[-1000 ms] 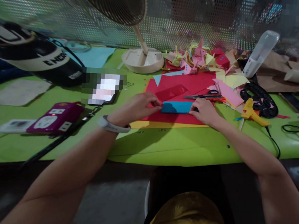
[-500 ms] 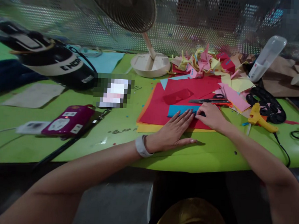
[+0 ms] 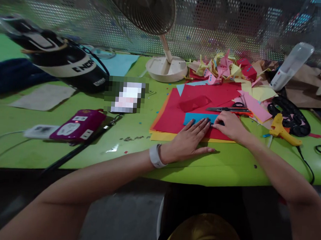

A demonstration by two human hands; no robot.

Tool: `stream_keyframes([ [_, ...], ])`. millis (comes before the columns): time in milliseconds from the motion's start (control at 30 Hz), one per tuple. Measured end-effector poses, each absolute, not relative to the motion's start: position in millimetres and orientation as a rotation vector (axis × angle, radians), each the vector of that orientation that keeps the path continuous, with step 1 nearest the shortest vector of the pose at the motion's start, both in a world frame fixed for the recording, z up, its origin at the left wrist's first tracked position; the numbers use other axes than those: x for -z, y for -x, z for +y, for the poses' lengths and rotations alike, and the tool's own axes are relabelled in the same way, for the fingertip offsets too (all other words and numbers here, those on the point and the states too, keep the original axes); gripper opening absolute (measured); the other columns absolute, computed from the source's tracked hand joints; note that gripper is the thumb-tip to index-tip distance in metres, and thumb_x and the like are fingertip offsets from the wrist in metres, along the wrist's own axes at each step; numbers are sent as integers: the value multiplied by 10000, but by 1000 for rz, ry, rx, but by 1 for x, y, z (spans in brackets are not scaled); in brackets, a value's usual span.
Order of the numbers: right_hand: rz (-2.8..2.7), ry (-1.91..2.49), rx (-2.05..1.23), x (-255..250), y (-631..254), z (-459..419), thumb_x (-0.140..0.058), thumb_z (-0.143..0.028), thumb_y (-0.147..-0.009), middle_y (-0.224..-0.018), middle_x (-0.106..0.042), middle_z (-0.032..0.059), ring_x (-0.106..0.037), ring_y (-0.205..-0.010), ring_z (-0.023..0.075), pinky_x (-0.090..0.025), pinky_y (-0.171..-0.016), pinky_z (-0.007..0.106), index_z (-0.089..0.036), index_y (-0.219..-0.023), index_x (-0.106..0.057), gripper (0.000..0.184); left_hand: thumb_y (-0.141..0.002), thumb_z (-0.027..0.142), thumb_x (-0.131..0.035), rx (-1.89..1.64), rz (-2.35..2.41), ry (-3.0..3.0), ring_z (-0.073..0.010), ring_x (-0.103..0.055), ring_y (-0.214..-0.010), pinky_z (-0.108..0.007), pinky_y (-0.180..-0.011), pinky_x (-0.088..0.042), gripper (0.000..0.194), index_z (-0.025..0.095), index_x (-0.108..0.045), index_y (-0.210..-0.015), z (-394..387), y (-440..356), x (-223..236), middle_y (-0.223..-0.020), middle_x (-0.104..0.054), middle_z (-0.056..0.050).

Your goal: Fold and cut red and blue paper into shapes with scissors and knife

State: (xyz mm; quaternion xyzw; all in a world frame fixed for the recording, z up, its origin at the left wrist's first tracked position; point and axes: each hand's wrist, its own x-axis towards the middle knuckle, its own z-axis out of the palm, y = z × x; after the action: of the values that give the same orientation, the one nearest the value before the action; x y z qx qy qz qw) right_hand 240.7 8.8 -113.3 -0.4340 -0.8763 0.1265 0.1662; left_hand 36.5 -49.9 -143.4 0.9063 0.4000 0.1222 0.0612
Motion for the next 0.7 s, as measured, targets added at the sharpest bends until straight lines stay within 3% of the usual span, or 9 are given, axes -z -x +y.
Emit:
stream_keyframes([
  [400, -2516, 1264, -347, 111, -240, 8, -615, -299, -870, -862, -653, 67, -600, -865, 214, -454, -803, 347, -191, -779, -653, 146, -838, 776, -175, -252, 1335, -2723, -318, -183, -1457, -600, -1149, -28, 970, 77, -229, -1508, -56, -40, 136, -1558, -220, -197],
  [700, -2496, 1262, -390, 111, -240, 8, -616, -274, -860, -867, -654, 69, -598, -872, 214, -451, -816, 347, -187, -770, -652, 131, -860, 754, -195, -207, 1406, -2760, -307, -231, -1445, -578, -1151, -113, 939, 60, -284, -1487, -60, -42, 131, -1540, -260, -209],
])
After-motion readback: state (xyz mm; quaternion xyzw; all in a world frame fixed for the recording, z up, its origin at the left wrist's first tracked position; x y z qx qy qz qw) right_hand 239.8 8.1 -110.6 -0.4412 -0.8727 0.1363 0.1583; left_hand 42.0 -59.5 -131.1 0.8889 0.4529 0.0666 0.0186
